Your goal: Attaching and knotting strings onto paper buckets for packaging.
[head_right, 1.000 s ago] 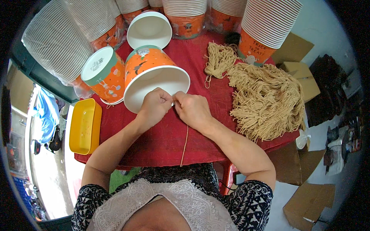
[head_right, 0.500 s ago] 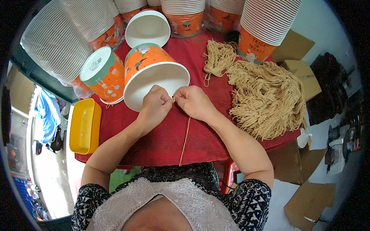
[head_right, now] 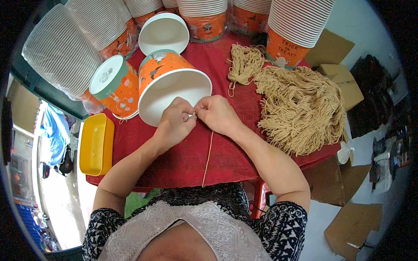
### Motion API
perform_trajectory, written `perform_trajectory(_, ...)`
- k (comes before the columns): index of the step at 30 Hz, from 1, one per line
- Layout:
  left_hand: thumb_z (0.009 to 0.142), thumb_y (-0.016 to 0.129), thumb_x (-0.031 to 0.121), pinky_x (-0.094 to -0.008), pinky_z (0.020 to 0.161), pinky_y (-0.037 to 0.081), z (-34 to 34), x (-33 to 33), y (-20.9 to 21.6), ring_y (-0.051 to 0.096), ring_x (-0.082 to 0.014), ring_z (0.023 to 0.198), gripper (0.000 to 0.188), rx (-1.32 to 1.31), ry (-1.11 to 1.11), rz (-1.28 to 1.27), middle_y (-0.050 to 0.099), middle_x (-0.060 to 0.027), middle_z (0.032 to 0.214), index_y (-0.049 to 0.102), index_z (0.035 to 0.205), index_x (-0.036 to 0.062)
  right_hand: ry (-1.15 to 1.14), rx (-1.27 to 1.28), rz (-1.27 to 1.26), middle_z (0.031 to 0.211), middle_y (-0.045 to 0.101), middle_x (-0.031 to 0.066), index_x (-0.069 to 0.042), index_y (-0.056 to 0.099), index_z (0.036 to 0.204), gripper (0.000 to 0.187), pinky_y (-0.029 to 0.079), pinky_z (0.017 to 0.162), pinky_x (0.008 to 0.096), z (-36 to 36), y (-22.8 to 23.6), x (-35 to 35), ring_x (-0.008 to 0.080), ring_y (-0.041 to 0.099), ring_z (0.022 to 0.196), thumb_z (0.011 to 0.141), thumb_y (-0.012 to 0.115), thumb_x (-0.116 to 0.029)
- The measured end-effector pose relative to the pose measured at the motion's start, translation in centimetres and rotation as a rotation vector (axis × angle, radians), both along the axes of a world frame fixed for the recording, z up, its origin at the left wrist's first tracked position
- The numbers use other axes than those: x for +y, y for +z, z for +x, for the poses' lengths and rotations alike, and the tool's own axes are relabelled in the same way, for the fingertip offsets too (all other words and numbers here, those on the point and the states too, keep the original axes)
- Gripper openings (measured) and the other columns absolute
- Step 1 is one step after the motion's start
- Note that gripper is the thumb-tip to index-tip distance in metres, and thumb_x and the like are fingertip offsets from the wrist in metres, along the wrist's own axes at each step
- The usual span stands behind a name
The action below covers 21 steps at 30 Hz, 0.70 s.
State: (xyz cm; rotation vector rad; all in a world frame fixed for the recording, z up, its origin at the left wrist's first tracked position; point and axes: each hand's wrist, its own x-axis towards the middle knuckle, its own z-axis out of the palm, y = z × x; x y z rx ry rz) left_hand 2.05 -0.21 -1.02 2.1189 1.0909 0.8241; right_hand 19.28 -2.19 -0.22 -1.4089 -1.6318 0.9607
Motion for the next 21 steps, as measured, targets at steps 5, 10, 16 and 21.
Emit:
perform_trajectory(5, 0.082, 0.063, -0.002, -0.0290, 0.064, 0.045, 0.1, 0.2, -0.6, 0.055, -0.0173, 0.073, 0.003, -0.037, 0.004, 0.035, 0.056, -0.0099, 0.090, 0.060, 0.083, -0.0037, -0.011, 0.029, -0.020, 0.069, 0.067, 0.0169, 0.005, 0.070, 0.085, 0.018, 0.051, 0.063, 0.0345, -0.1, -0.1, 0.0, 0.0184, 0.064, 0.065, 0.082, 0.061, -0.009)
perform_trajectory(10, 0.081, 0.061, -0.003, -0.0333, 0.068, 0.048, 0.2, 0.6, -0.9, 0.059, -0.0243, 0.076, 0.005, -0.020, 0.037, 0.144, 0.059, -0.0129, 0.085, 0.058, 0.077, -0.0028, 0.037, 0.046, 0.020, 0.066, 0.065, 0.0160, 0.004, 0.069, 0.083, 0.016, 0.050, 0.061, 0.0352, 0.4, -0.4, 0.2, 0.0164, 0.062, 0.062, 0.083, 0.061, -0.011)
perform_trajectory(16, 0.080, 0.060, -0.004, -0.0345, 0.068, 0.048, 0.1, 0.5, -0.5, 0.058, -0.0256, 0.074, 0.009, -0.011, 0.058, 0.106, 0.058, -0.0132, 0.083, 0.056, 0.073, -0.0019, 0.144, -0.171, -0.014, 0.068, 0.064, 0.0184, 0.001, 0.068, 0.078, 0.014, 0.049, 0.062, 0.0397, 1.6, 1.0, 0.1, 0.0270, 0.063, 0.061, 0.081, 0.062, -0.012)
perform_trajectory(21, 0.080, 0.059, -0.003, -0.0352, 0.066, 0.047, 0.1, 0.6, -0.6, 0.058, -0.0257, 0.072, 0.010, -0.014, 0.075, 0.090, 0.058, -0.0125, 0.081, 0.055, 0.071, -0.0015, 0.098, -0.302, -0.036, 0.071, 0.065, 0.0209, 0.000, 0.068, 0.078, 0.013, 0.050, 0.065, 0.0447, 1.8, 1.4, -0.1, 0.0354, 0.065, 0.068, 0.075, 0.061, -0.011)
